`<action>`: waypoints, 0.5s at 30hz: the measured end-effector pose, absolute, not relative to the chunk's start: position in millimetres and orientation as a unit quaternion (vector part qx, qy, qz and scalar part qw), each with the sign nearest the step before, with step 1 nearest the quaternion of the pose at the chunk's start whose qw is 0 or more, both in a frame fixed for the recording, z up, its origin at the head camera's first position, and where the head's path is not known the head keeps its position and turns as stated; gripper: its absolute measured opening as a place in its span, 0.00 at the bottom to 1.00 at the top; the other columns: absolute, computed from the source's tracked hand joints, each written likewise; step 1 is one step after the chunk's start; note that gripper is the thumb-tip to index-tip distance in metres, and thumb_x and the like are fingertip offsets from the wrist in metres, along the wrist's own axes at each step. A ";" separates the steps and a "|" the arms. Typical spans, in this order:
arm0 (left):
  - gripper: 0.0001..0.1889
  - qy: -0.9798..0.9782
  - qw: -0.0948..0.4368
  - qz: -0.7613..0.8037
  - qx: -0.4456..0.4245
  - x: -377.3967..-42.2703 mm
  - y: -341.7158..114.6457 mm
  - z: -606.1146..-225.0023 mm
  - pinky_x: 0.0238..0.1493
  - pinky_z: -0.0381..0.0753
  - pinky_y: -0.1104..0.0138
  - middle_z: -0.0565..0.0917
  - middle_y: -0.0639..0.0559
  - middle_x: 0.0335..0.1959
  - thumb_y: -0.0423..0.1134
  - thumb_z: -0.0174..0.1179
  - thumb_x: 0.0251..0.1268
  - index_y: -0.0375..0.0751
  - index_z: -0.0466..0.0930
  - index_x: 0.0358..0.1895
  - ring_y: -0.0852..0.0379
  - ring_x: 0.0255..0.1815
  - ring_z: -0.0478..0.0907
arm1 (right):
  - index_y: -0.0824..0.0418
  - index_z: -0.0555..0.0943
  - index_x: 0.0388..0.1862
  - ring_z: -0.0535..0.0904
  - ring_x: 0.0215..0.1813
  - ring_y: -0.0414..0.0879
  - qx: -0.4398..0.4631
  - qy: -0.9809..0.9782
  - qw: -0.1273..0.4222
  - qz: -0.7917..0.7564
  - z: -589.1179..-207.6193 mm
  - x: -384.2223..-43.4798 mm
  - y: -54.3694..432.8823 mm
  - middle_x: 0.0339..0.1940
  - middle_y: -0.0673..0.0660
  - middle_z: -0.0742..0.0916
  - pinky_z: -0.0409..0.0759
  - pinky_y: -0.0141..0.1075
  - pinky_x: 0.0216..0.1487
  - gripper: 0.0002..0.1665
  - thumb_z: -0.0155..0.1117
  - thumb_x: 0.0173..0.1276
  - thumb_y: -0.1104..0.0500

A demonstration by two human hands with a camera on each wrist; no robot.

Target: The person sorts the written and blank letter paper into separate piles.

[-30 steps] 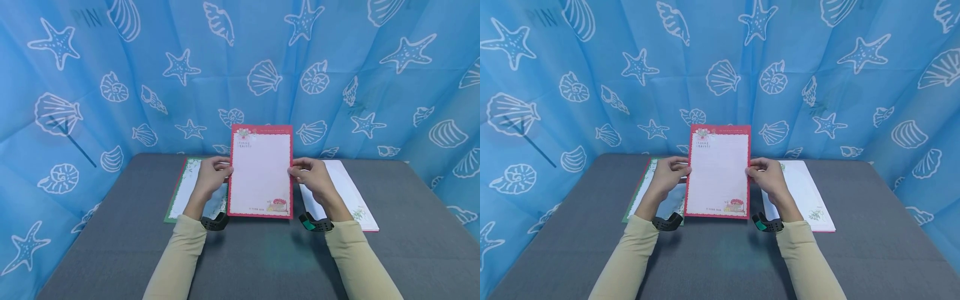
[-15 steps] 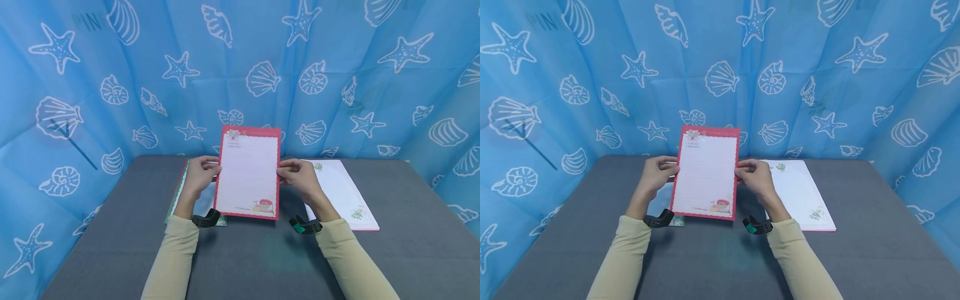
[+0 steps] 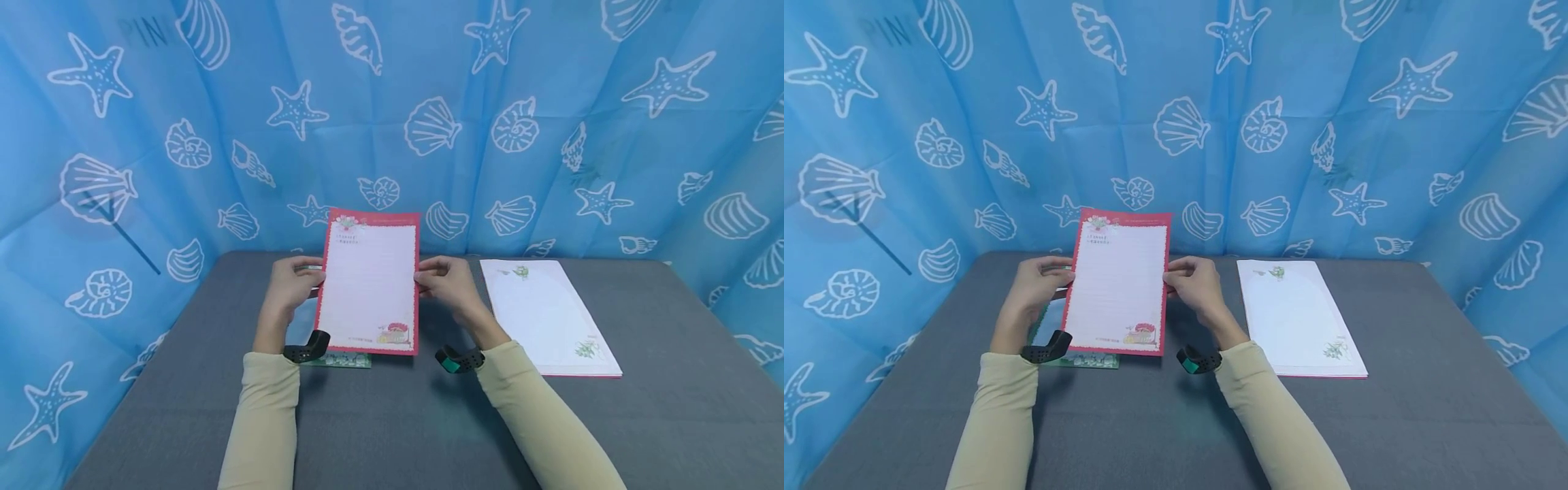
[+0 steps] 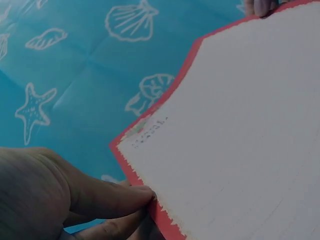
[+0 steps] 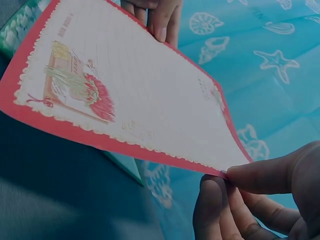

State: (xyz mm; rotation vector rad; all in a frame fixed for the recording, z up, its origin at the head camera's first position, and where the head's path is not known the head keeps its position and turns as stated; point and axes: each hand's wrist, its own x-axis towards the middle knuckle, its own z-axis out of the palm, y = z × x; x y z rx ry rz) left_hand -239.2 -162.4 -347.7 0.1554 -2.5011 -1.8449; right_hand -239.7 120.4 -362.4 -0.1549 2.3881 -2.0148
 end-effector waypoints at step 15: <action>0.16 -0.829 0.103 -0.524 0.168 -241.1 -178.5 -355.8 0.39 0.77 0.58 0.83 0.34 0.48 0.28 0.55 0.70 0.33 0.83 0.58 0.44 0.43 0.80 | 0.71 0.81 0.50 0.85 0.33 0.47 -0.011 0.748 0.056 -0.661 -375.7 -250.3 69.1 0.37 0.64 0.87 0.86 0.50 0.46 0.11 0.65 0.72 0.66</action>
